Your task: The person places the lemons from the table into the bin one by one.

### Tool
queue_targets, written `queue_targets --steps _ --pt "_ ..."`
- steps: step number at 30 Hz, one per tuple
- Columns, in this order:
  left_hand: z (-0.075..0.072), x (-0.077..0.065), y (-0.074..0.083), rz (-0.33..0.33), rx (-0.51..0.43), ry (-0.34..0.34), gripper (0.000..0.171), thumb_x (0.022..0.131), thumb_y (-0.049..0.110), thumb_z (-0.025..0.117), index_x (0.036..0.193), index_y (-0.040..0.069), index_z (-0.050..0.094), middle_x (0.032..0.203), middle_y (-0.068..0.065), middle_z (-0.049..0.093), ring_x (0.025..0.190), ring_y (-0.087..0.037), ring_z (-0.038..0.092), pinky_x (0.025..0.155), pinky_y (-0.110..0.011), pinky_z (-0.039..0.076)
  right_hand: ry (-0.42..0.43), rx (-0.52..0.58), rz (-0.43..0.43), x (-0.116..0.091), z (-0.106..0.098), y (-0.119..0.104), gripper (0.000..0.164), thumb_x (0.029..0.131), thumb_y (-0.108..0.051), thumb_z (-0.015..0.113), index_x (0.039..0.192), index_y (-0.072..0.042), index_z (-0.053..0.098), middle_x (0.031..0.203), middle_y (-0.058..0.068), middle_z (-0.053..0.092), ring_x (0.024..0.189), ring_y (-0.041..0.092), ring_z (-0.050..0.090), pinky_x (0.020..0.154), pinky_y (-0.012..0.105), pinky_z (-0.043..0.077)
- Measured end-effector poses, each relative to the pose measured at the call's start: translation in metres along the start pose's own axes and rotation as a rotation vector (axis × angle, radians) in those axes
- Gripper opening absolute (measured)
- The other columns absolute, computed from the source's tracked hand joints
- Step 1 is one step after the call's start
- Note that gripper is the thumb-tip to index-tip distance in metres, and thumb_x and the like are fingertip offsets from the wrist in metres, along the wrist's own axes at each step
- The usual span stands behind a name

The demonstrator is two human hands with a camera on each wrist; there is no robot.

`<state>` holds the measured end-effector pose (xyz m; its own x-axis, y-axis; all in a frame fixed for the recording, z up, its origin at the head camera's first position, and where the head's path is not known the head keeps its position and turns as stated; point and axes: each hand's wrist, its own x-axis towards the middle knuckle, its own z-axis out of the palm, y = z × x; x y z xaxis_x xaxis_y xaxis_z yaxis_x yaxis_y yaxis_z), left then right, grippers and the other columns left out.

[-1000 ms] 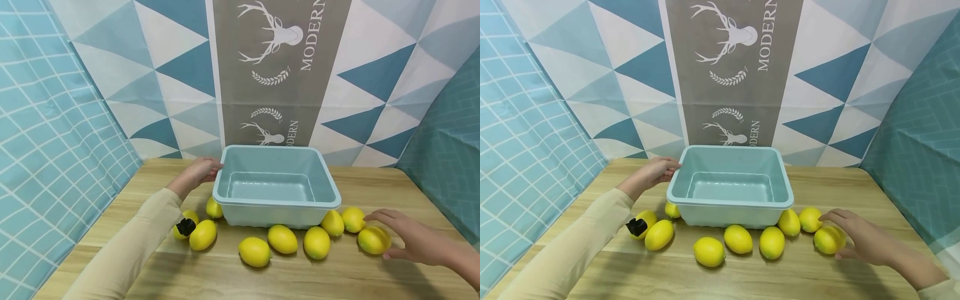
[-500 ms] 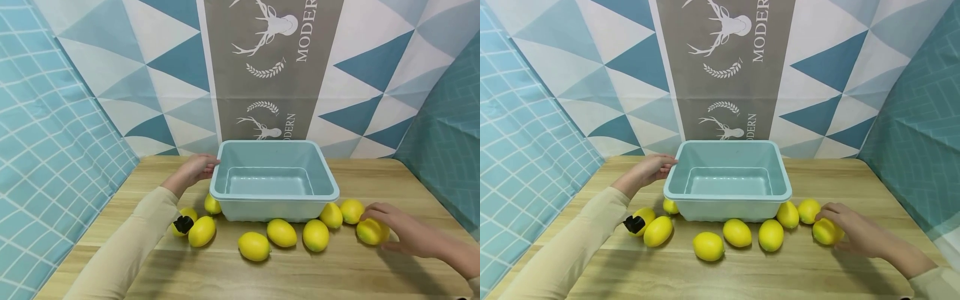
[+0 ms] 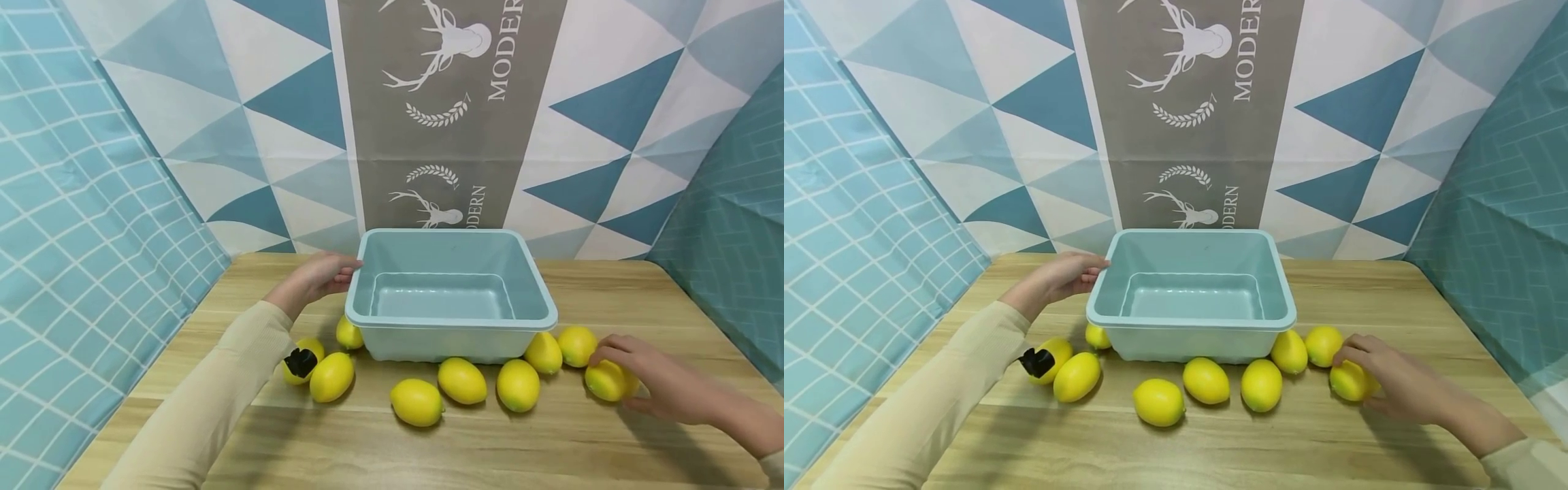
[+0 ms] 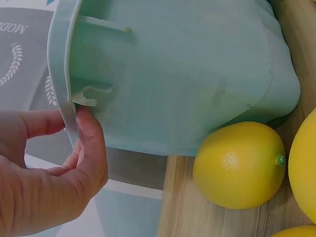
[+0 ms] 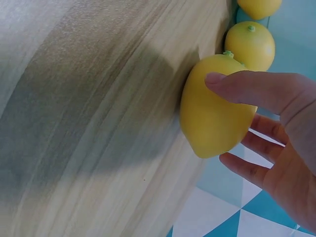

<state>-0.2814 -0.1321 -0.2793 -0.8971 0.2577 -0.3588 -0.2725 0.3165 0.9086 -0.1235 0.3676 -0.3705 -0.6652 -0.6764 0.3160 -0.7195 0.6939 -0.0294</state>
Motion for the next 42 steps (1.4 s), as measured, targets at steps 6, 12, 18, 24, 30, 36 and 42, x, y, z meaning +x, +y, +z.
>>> queue_targets --steps 6,12,18,24,30,36,42 --pt "0.001 0.0 0.0 -0.01 0.017 -0.009 0.045 0.1 0.021 0.05 0.136 -0.006 0.046 0.095 -0.001 0.057 0.07 -0.002 0.054 0.075 -0.015 0.054 0.0 -0.036 0.029 -0.003 0.003 0.0 0.08 0.039 -0.012 0.093 0.11 -0.025 0.061 0.11 -0.011 0.054 0.101 0.003 0.048 0.091 -0.006 0.028" --pt "0.003 0.001 0.0 -0.02 0.024 -0.003 0.048 0.101 0.023 0.049 0.14 -0.004 0.042 0.111 -0.007 0.056 0.077 -0.004 0.059 0.074 -0.014 0.054 0.012 -0.069 0.047 -0.008 0.007 -0.001 0.077 0.041 -0.013 0.093 0.11 -0.025 0.062 0.108 -0.011 0.054 0.097 0.004 0.051 0.088 -0.005 0.03" --pt "0.005 0.001 0.0 -0.022 0.023 0.007 0.044 0.101 0.022 0.049 0.137 -0.004 0.046 0.108 -0.005 0.055 0.078 -0.004 0.056 0.08 -0.017 0.053 0.037 -0.086 0.014 -0.009 0.008 -0.004 0.08 0.038 -0.012 0.092 0.112 -0.025 0.062 0.109 -0.01 0.055 0.098 0.005 0.051 0.091 -0.004 0.03" --pt "0.006 -0.001 0.001 -0.02 0.016 0.015 0.044 0.101 0.023 0.048 0.136 -0.004 0.047 0.105 -0.004 0.054 0.075 -0.005 0.053 0.077 -0.017 0.053 0.038 -0.119 0.019 -0.011 0.008 -0.008 0.066 0.052 -0.043 0.091 0.11 -0.028 0.063 0.11 -0.009 0.057 0.097 0.011 0.054 0.093 -0.002 0.029" --pt "0.009 -0.006 -0.001 -0.018 0.065 0.045 0.043 0.101 0.022 0.049 0.135 -0.004 0.048 0.086 0.0 0.05 0.07 -0.007 0.048 0.073 -0.016 0.051 -0.008 -0.18 0.039 -0.014 0.009 -0.016 0.081 0.037 -0.017 0.092 0.11 -0.035 0.062 0.111 -0.013 0.058 0.096 0.011 0.056 0.092 0.002 0.033" --pt "0.011 -0.005 0.001 -0.016 0.111 0.077 0.043 0.101 0.022 0.049 0.135 -0.003 0.049 0.089 -0.002 0.049 0.074 -0.009 0.048 0.071 -0.015 0.051 -0.021 -0.195 0.027 -0.013 0.007 -0.019 0.081 0.034 -0.016 0.093 0.106 -0.037 0.061 0.107 -0.016 0.055 0.092 0.006 0.053 0.083 0.009 0.041" --pt "0.01 -0.003 0.002 -0.039 0.142 0.099 0.044 0.101 0.025 0.049 0.137 0.0 0.047 0.101 -0.004 0.052 0.077 -0.008 0.05 0.074 -0.015 0.052 -0.045 -0.2 -0.051 -0.006 0.002 -0.028 0.087 0.028 -0.019 0.094 0.106 -0.036 0.06 0.105 -0.015 0.054 0.09 0.009 0.053 0.076 0.025 0.048"
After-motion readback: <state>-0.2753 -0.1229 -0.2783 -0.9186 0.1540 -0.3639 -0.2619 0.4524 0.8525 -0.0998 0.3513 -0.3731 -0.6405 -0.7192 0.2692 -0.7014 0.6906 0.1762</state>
